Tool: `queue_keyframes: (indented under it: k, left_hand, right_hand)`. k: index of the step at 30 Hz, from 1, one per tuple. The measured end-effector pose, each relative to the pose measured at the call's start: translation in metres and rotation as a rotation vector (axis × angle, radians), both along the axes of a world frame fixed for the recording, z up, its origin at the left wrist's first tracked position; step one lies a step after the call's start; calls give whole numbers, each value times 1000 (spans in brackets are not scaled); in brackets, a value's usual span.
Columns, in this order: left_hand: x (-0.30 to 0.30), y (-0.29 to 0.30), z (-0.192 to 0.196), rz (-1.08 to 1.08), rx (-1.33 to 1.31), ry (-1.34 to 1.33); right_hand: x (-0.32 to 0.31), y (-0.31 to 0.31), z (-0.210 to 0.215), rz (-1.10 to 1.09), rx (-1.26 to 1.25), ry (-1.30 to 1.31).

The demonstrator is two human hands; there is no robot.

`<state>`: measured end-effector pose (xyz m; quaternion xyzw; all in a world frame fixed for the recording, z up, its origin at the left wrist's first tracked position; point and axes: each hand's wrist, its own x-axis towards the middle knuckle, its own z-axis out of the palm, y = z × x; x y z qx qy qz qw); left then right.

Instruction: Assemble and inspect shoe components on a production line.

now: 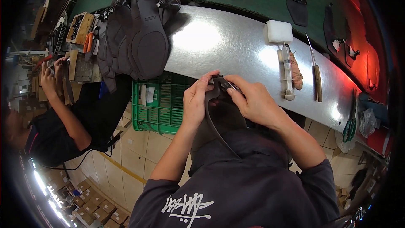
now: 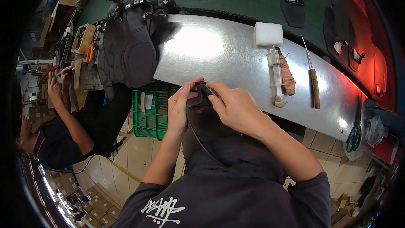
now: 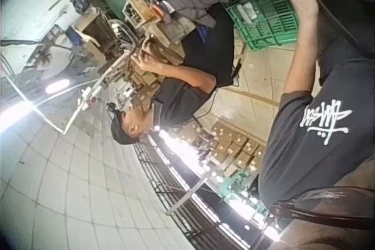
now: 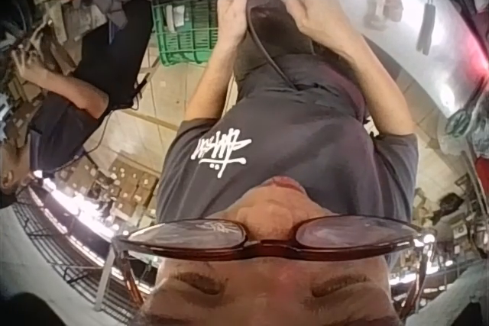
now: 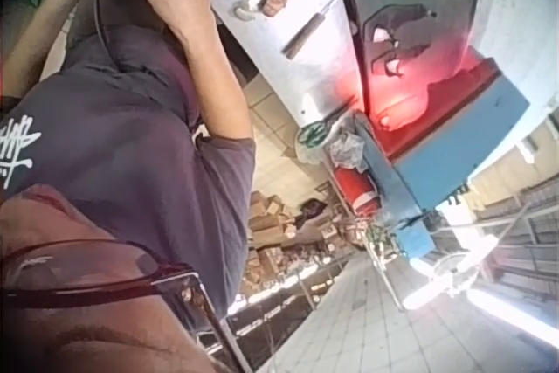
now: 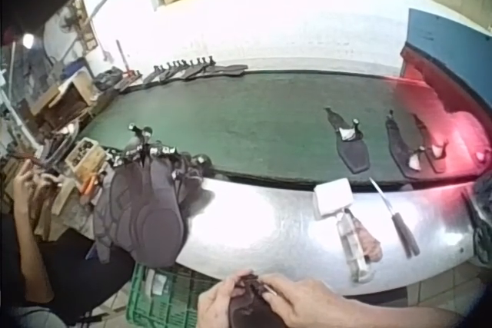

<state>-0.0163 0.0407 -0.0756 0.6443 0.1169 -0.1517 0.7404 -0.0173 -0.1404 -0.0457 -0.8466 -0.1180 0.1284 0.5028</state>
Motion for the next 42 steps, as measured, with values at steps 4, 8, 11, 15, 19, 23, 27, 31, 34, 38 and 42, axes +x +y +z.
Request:
queue_keyframes:
  k: [4, 8, 11, 15, 19, 23, 27, 31, 34, 38, 42]
  left_hand:
    - [0, -1, -1, 7, 16, -11]
    - [0, -1, -1, 7, 20, -20]
    - [0, -2, -2, 14, 25, -20]
    - [-1, -2, -4, 22, 33, -30]
    - [-1, 0, -11, 6, 26, -74]
    - [-1, -3, -4, 11, 64, -93]
    - [-2, -4, -3, 0, 135, -169]
    - [-2, -4, -5, -3, 175, -205]
    - [-2, -5, -5, -9, 150, -167]
    - [-3, -5, -3, -16, 208, -194]
    - [-2, -6, -8, 12, 222, -233]
  right_hand:
    - [0, 1, 3, 12, -107, -6]
    - [3, 2, 10, 64, -212, -5]
    - [7, -1, 15, 86, -205, 58]
    - [11, -1, 14, 108, -145, 73]
    - [14, 3, 22, 114, -204, 118]
    - [16, 0, 23, 131, -183, 119]
    - [16, 3, 24, 143, -247, 98]
    - [24, 2, 29, 231, -344, 75]
    - [27, 1, 30, 258, -375, 95]
    - [29, 3, 36, 285, -429, 98]
    - [31, -2, 28, 289, -362, 103]
